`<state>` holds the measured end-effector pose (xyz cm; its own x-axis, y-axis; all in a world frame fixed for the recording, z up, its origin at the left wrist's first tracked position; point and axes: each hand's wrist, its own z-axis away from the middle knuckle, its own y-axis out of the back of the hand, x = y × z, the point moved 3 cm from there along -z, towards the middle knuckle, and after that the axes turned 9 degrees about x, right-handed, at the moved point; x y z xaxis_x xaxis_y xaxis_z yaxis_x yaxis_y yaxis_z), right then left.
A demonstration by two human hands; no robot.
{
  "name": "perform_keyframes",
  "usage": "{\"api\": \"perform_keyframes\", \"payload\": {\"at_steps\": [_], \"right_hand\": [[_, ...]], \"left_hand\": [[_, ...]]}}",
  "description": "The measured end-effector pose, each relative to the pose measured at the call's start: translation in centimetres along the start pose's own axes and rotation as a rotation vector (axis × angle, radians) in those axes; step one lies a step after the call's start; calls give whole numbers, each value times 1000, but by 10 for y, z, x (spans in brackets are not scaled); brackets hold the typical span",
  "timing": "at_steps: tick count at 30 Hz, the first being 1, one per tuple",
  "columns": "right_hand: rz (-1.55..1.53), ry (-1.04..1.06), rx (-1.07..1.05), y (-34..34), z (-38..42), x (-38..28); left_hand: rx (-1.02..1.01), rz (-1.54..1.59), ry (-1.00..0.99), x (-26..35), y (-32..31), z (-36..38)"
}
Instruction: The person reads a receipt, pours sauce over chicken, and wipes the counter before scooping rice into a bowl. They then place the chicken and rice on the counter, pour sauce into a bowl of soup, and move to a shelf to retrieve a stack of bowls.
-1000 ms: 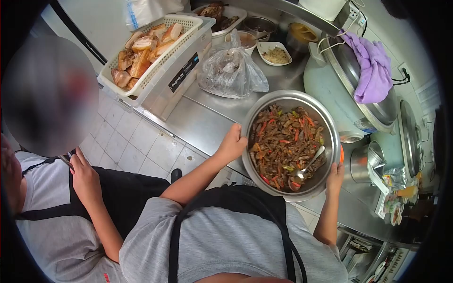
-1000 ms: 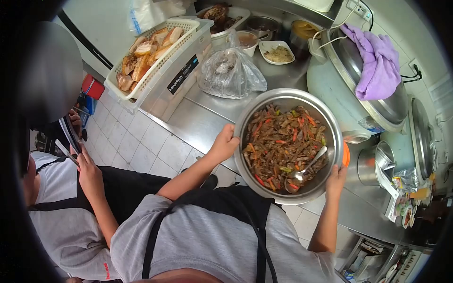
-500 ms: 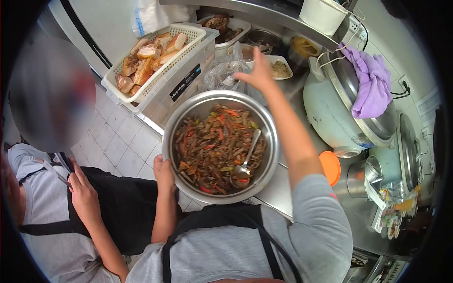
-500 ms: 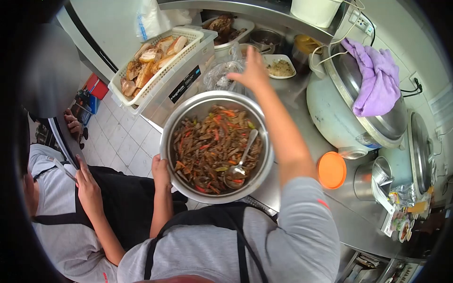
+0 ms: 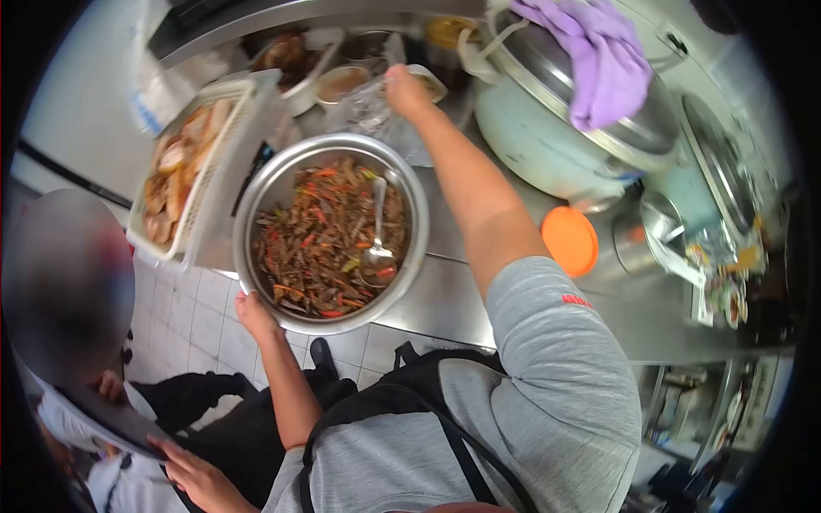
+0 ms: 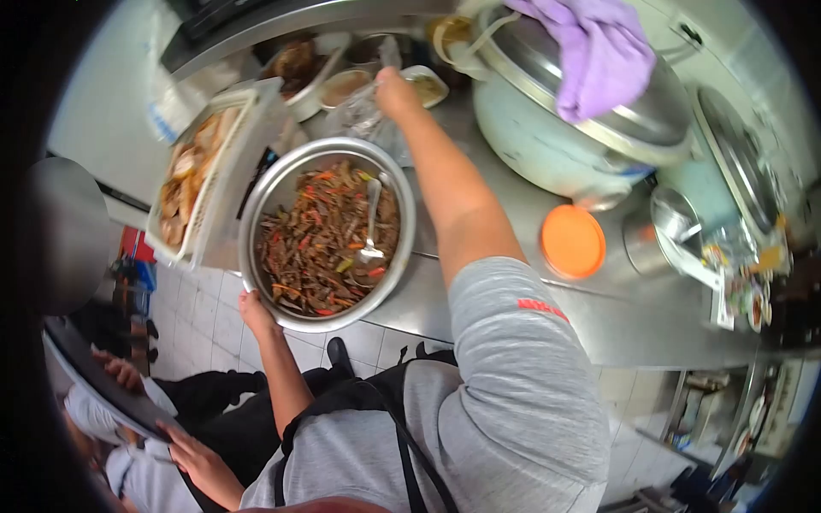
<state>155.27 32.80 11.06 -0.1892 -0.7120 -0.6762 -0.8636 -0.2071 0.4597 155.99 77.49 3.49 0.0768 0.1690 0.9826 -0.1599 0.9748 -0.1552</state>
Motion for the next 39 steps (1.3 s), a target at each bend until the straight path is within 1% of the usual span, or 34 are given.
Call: {"api": "perform_keyframes", "payload": {"at_steps": [1,3,4,5,7,8,9,10,11,12,13,15,17,18,19,21,22,25,27,28,29,30,31,32,33,34,35,37,39], "right_hand": [[-13,-68,-64,7,7,0],[31,23,5,36,29,-1],[62,68,-2,60,46,-10],[94,124,-3,91,67,-18],[-10,107,-121,166,129,-25],[110,138,-104,200,159,-14],[366,75,-116,237,192,-6],[515,-13,-140,266,229,20],[743,-265,-213,287,262,46],[800,-341,-206,308,298,57],[856,-418,-199,324,323,67],[851,-394,-142,341,343,92],[846,-371,-126,360,352,109],[840,-368,-145,362,346,117],[828,-354,-163,364,343,124],[864,-301,-133,374,336,138],[874,-260,-119,375,328,143],[891,-258,-195,379,305,154],[835,-211,-203,380,295,164],[808,-164,-208,380,296,167],[779,-123,-217,383,301,170],[687,-16,-181,392,305,164],[584,38,-194,404,312,156],[477,84,-205,420,318,147],[373,127,-209,435,325,142],[327,133,-238,451,338,142],[287,137,-264,469,351,144],[201,50,-243,502,372,163],[262,17,-189,528,394,189]], "left_hand": [[-17,0,4,-1,-1,-2],[-43,-12,10,2,-5,-9],[-32,-22,12,7,-5,-10],[-22,-19,7,9,-7,-9],[-16,-45,-23,6,1,-13],[-24,-82,-43,1,5,-24],[-29,-118,-66,-2,10,-36],[-44,-135,-79,-4,11,-44],[-70,-171,-83,-5,2,-54],[-94,-187,-95,-8,3,-60],[-56,-220,-114,-12,7,-69],[-114,-214,14,-21,13,-86],[-99,-101,213,-9,8,-65],[-88,-68,205,-7,4,-58],[34,-260,19,7,2,-39],[314,-626,-357,30,-1,9],[462,-669,-595,37,-3,36],[452,-328,-918,34,-25,121],[145,21,-704,13,-69,197],[108,-42,-780,-9,-93,225],[11,-143,-548,-42,-116,245],[-124,-213,-732,-64,-146,282],[-237,-318,-610,-84,-169,316],[-396,-349,-355,-116,-190,335],[-503,-432,-206,-131,-211,362],[-607,-415,-13,-123,-230,393],[-674,-497,81,-121,-249,412],[-758,-539,199,-134,-280,431],[-767,-522,182,-136,-304,445]]}}
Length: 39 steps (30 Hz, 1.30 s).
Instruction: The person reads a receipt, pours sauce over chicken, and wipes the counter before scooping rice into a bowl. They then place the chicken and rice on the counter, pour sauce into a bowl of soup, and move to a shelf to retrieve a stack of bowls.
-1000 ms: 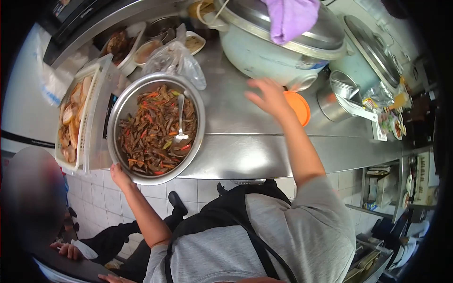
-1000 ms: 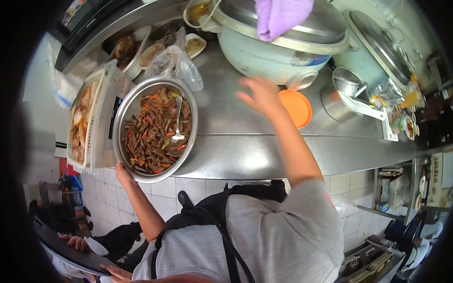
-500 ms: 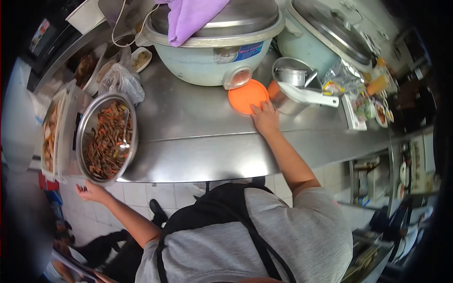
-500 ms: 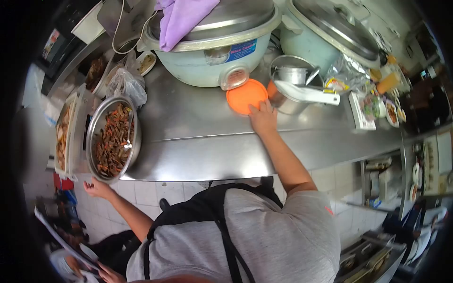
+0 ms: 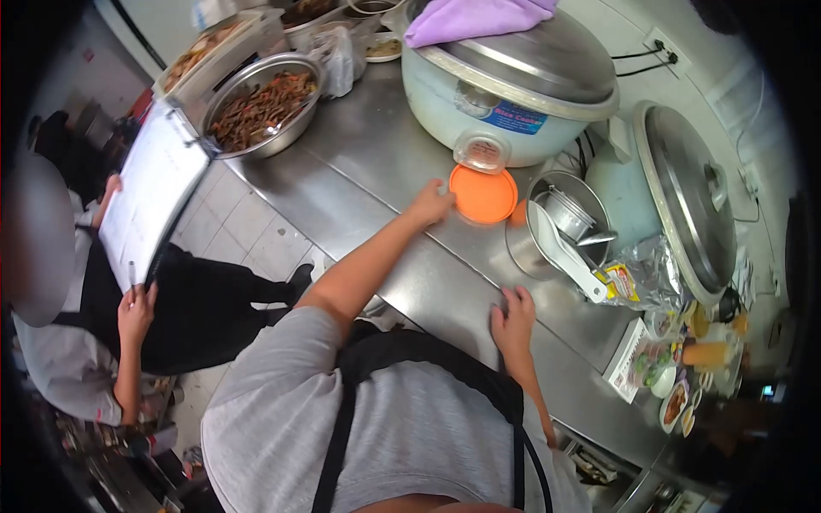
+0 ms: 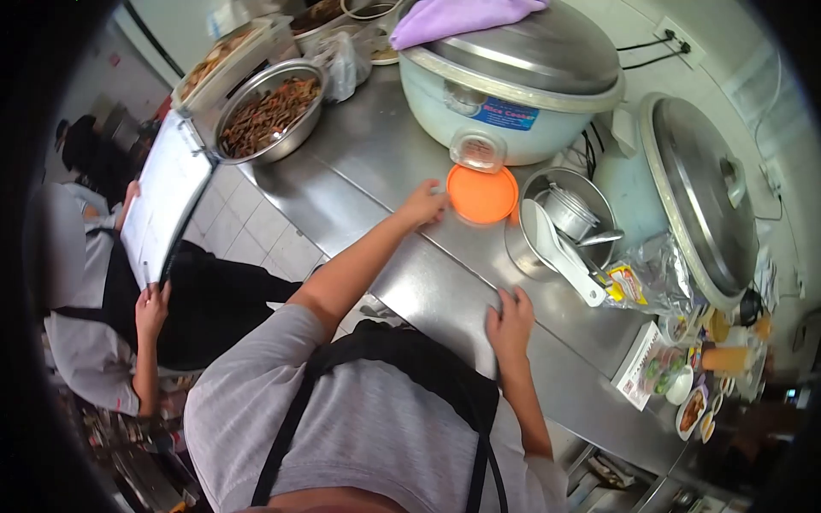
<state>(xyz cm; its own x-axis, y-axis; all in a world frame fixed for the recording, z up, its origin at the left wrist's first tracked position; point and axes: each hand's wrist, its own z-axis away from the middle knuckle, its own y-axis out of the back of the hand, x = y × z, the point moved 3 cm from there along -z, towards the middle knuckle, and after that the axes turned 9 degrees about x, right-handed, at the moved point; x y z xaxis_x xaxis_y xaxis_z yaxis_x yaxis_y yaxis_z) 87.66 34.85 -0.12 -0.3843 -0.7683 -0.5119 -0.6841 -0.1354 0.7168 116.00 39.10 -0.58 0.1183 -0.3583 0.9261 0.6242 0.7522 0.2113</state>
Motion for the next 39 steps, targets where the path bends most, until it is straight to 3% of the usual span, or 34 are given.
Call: {"api": "perform_keyframes", "payload": {"at_steps": [6,7,10,12,14,16,18,20,22,25,27,30,33,36,39], "right_hand": [[-31,-50,138,21,14,22],[-68,-17,200,21,11,22],[-342,-252,233,29,15,25],[-217,-118,229,52,15,28],[2,-68,134,93,12,28],[29,71,361,152,-12,22],[-139,75,595,211,-46,27],[-108,106,683,270,-84,36],[-219,-92,602,313,-139,60],[400,-178,366,338,-239,112],[656,-370,216,334,-296,143],[635,-529,19,323,-335,150],[687,-466,70,300,-353,164],[641,-246,109,294,-378,211],[613,-347,11,302,-373,199]], "left_hand": [[119,162,-26,-4,-16,22],[194,116,-111,-15,-16,22],[362,82,-374,-34,-16,24],[358,186,-452,-19,-20,47],[287,288,-483,7,-25,73],[239,354,-530,25,-28,90],[271,404,-572,41,-33,99],[299,440,-622,61,-40,108],[309,489,-661,80,-65,119],[280,589,-667,101,-107,150],[224,526,-757,97,-142,163],[201,389,-757,88,-153,183],[195,386,-622,65,-137,195],[249,367,-498,39,-97,204],[355,343,-410,17,-56,215]]}}
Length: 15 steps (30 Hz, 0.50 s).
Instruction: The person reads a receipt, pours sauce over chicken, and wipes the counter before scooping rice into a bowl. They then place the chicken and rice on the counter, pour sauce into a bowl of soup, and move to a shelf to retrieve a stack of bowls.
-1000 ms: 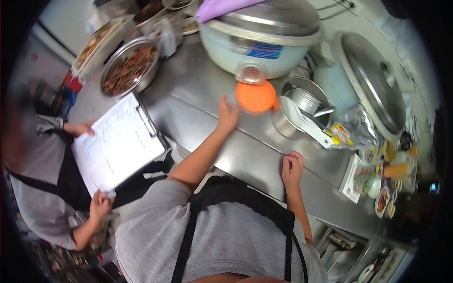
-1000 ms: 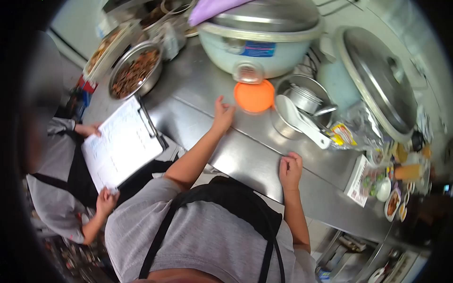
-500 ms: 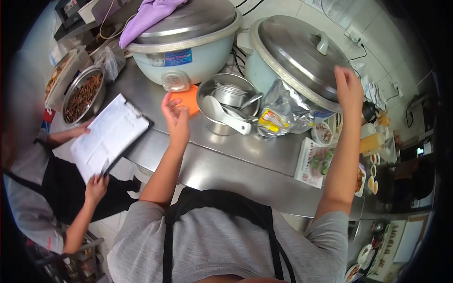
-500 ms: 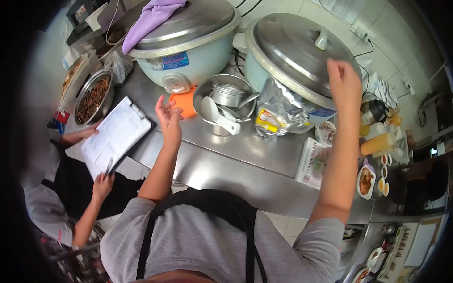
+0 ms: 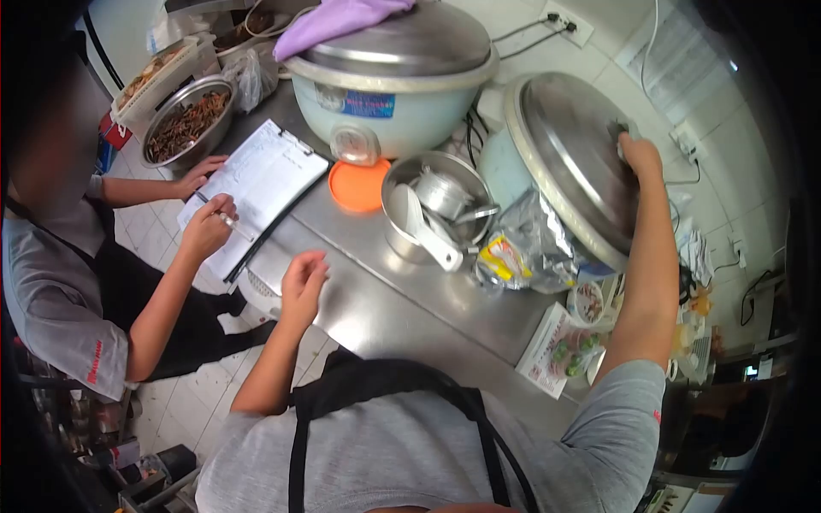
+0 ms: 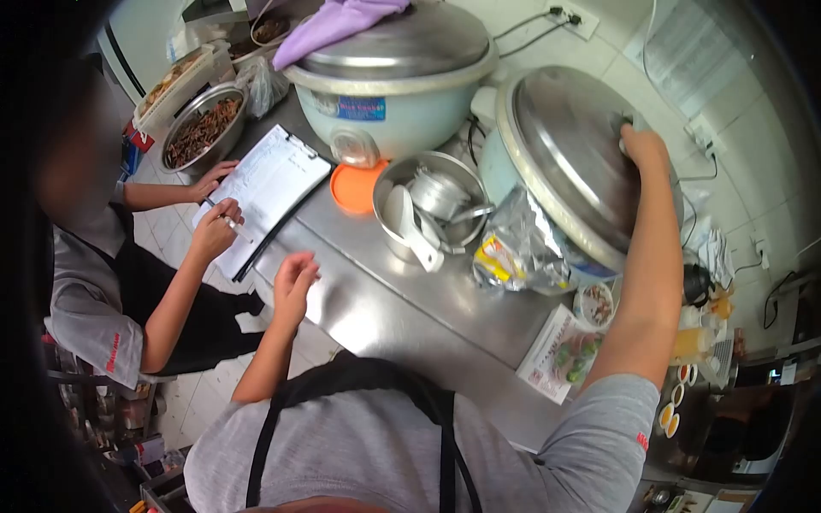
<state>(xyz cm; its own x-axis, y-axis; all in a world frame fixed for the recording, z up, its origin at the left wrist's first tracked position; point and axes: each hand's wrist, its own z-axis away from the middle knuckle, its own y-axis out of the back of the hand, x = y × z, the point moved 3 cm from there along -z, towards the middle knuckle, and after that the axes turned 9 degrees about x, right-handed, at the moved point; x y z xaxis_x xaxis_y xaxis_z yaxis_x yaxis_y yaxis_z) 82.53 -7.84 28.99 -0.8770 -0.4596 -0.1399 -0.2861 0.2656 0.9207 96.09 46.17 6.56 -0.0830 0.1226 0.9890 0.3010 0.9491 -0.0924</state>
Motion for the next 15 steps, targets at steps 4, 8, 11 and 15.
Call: {"api": "perform_keyframes", "payload": {"at_steps": [4,8,11,15], "right_hand": [[-201,-61,-16,17,5,-7],[-465,-93,-35,53,33,-54],[-553,-6,-27,69,48,-105],[-615,171,18,70,47,-194]], "left_hand": [[75,42,28,-11,42,-5],[7,89,34,-8,49,-21],[-85,124,41,-7,39,-38],[-168,157,57,-13,30,-58]]}}
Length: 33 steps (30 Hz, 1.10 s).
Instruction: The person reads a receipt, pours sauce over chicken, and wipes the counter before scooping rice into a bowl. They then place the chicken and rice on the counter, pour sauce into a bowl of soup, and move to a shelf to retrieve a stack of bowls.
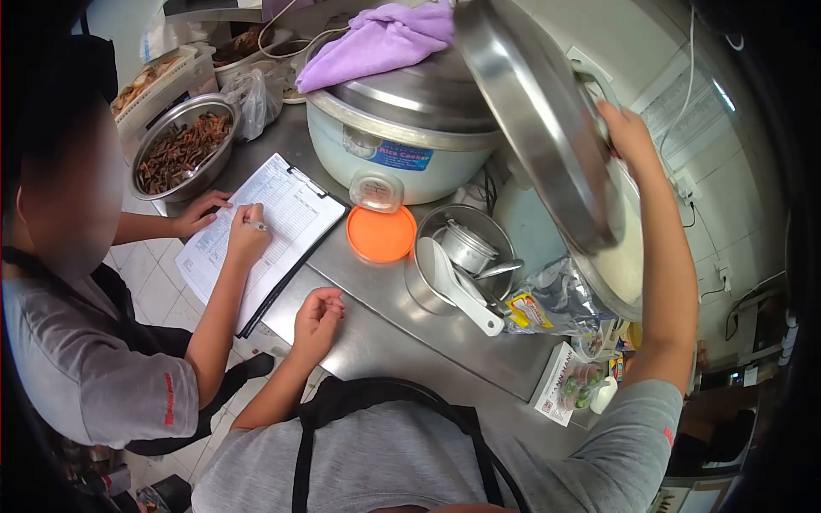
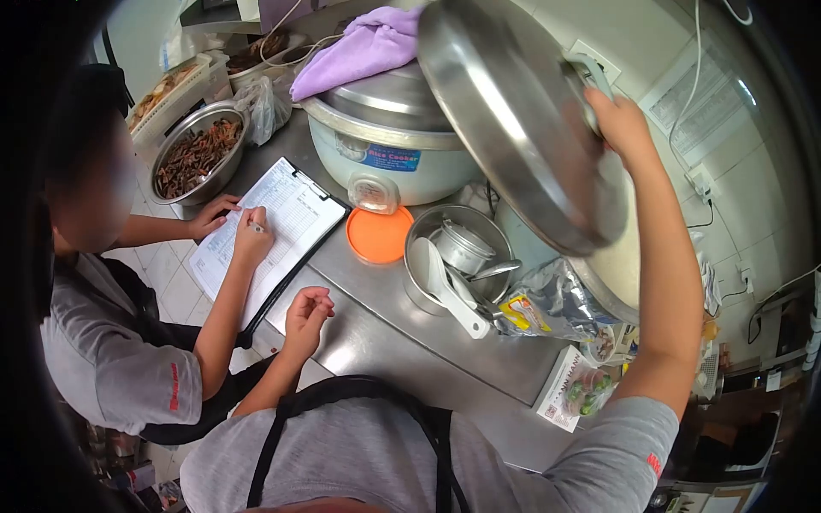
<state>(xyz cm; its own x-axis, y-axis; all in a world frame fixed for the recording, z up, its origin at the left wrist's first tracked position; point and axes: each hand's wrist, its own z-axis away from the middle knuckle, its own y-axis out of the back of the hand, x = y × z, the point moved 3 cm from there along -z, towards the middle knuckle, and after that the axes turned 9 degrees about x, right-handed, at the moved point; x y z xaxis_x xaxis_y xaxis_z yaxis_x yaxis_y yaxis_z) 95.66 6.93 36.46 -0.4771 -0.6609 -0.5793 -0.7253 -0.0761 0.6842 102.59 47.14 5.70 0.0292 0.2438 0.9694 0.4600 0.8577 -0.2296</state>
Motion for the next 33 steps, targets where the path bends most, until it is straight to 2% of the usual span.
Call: {"api": "perform_keyframes", "payload": {"at_steps": [3,6,12,18,23,24,26,27,28,29,31,33], "right_hand": [[96,175,8,-51,-25,-45],[132,188,-164,-109,-61,-68],[210,218,-217,-179,-85,-87],[278,260,-153,-195,-86,-80],[250,396,-27,-148,-43,-81],[226,416,-74,-134,-18,-78],[273,420,-345,-119,48,-59],[374,528,-574,-125,80,-37],[631,543,-740,-123,123,-36],[669,445,-881,-122,152,-23],[714,323,-943,-131,186,23],[720,283,-945,-135,200,36]], "left_hand": [[-18,8,14,-7,8,-7],[-2,-6,43,-14,23,-10],[112,-15,129,-28,58,-1],[153,-24,175,-30,65,-3],[80,-2,162,-33,50,-14],[59,4,159,-33,46,-16],[17,15,153,-34,38,-21],[-9,17,146,-37,34,-24],[-42,7,140,-35,28,-25],[-74,-4,135,-34,21,-27],[-140,-36,114,-35,7,-29],[-190,-83,47,-40,-4,-29]]}}
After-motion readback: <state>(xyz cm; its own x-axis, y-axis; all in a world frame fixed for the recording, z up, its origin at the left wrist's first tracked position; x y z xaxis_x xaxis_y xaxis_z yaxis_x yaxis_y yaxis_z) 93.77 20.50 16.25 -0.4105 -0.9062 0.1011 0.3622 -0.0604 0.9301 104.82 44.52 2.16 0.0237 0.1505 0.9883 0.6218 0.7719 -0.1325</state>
